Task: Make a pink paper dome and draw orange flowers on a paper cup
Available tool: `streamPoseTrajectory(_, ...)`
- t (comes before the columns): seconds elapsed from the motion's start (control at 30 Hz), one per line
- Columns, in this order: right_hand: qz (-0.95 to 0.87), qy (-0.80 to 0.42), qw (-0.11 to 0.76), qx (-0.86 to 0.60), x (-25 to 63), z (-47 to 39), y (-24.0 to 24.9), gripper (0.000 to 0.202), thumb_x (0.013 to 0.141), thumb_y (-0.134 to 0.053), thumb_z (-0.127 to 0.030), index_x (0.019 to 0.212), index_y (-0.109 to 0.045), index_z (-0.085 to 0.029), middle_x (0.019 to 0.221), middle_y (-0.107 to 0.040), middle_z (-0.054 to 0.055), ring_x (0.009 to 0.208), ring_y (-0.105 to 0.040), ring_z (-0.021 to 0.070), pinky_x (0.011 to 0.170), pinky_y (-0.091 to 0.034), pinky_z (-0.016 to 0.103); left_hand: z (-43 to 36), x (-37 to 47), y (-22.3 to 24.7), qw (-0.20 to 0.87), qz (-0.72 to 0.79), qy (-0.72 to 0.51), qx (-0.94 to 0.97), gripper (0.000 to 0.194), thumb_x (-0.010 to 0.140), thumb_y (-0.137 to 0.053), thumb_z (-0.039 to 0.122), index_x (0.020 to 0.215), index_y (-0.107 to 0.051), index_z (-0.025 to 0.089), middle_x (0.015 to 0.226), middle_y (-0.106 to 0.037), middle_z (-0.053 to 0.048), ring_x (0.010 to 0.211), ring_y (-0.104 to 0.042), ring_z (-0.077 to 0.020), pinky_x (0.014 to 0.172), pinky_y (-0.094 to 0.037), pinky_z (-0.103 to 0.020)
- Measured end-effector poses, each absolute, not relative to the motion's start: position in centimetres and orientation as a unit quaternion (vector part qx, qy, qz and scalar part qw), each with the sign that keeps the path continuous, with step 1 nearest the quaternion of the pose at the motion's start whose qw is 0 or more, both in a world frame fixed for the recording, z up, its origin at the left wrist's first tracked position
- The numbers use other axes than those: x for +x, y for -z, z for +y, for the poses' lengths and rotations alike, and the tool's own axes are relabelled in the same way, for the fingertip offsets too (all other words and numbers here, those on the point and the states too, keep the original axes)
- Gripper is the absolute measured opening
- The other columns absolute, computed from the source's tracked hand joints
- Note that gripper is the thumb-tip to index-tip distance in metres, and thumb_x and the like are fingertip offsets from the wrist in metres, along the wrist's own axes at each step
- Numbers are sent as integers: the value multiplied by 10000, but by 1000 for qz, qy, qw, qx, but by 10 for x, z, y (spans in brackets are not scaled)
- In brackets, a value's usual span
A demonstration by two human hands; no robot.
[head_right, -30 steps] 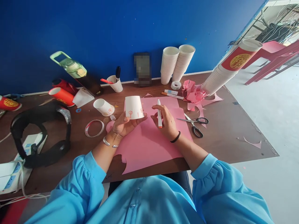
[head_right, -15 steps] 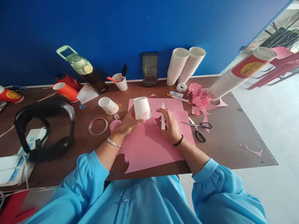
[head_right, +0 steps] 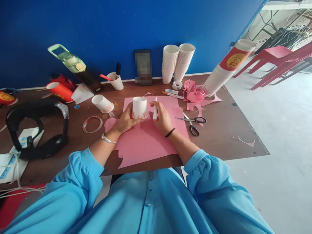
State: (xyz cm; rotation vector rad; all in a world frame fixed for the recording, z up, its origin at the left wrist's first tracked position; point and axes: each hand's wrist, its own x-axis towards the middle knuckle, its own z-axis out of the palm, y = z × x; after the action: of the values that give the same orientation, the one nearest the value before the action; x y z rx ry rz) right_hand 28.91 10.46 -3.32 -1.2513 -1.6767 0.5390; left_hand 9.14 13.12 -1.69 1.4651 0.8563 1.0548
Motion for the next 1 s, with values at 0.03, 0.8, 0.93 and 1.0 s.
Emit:
streamPoseTrajectory(0.03,-678,-227,473,-515,290,105,34,319,890,-577,-247,1206,-538,-246,1170,-669,87,933,-656,224,754,-554,358,131,92,17,539,355,-446,619,693,590,-908,202,1221,-622,234,1157,-675,-61,1078,-669,-289,935,-595,-438)
streamPoseTrajectory(0.8,-609,-301,499,-538,276,119,44,355,829,-565,-243,1180,-516,-246,1086,-702,61,782,-674,186,738,-554,356,150,102,16,466,413,-451,640,735,619,-923,328,1225,-529,195,1201,-643,-102,1080,-639,-270,940,-530,-387)
streamPoseTrajectory(0.93,-616,-317,480,-539,275,126,40,354,829,-556,-238,1181,-519,-247,1081,-703,63,792,-664,193,719,-555,352,154,98,7,442,417,-459,647,707,616,-926,329,1201,-551,196,1165,-647,-92,1064,-641,-281,938,-522,-397)
streamPoseTrajectory(1.0,-636,-306,465,-535,278,131,37,347,832,-552,-230,1178,-527,-239,1064,-705,69,802,-670,203,727,-556,359,152,95,0,437,415,-461,652,709,614,-929,315,1205,-556,197,1138,-649,-84,1044,-642,-277,933,-513,-400)
